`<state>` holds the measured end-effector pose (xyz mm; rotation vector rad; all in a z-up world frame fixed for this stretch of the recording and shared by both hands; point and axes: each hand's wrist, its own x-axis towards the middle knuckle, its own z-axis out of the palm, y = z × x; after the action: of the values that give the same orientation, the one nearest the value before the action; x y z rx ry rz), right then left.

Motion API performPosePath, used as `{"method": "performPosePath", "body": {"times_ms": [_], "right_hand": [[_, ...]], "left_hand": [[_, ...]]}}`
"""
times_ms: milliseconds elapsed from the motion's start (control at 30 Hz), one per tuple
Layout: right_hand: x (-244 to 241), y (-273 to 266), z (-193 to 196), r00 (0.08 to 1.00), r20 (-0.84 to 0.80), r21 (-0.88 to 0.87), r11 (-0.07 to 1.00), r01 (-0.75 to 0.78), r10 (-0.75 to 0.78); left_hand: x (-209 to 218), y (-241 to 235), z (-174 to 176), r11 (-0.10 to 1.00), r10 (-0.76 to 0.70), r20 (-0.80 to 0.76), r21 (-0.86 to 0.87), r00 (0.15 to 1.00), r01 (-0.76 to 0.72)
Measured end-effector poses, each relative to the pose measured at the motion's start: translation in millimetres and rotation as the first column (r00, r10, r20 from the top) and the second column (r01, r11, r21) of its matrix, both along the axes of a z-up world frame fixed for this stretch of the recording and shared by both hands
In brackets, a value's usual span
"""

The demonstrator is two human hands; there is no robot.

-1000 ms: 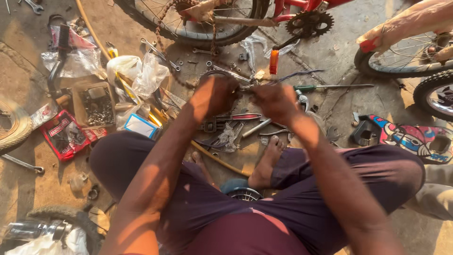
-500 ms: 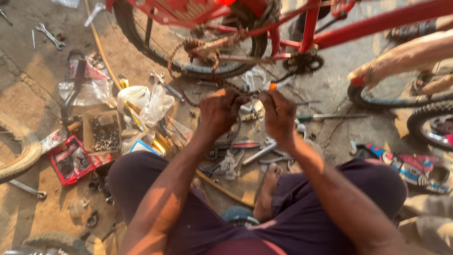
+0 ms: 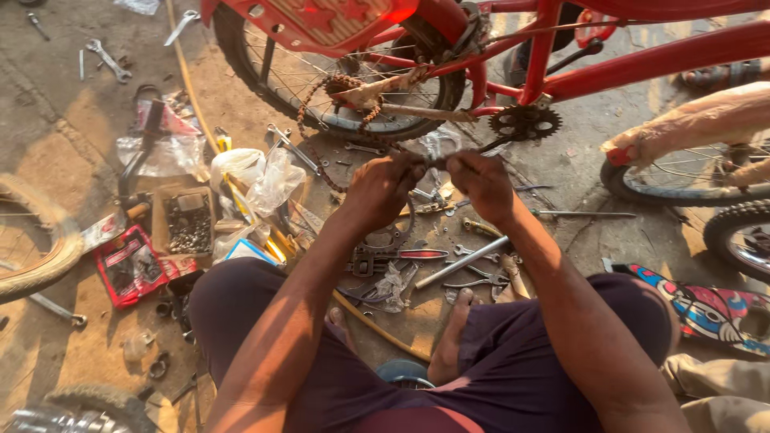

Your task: The person sits on the ground and repairs a red bicycle's chain and gear system. They use a hammer and pliers to adjust the chain and gears, ensuring proper alignment and tension.

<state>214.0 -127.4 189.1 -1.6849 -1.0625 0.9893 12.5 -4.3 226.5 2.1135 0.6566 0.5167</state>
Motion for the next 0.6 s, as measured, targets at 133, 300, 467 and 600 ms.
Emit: {"method": "performPosePath", "body": {"times_ms": [133,300,467,600], "right_hand": [[-14.1,-15.4,-8.5,0.981,-0.147,-0.138,0.979,-0.148,0.127],[-27.3,-19.5,-2.2,0.71,0.479,-0.121,0.84,-0.529,0.516],[-37.4,13.6,27.7,0.331,0.563,-0.585,0.648,-0.488,0.757],[-36.5,12.2,45.0,0.594,0.616,-0.325,0.854,-0.405,0.516]], "left_hand": [[-10.2,-3.2,-8.1,0.958,-0.18,-0.212,-0.259,0.961,0.123],[-22.8,-2.5,-54.4,0.922,-0.385,-0.354,-0.104,0.852,0.374],[-23.2,-0.4,-63.6,0.894,-0.403,-0.36,0.04,0.841,0.446],[-27.5,-11.4,-48.7,0.996,-0.073,-0.316,-0.079,0.946,0.05]]}}
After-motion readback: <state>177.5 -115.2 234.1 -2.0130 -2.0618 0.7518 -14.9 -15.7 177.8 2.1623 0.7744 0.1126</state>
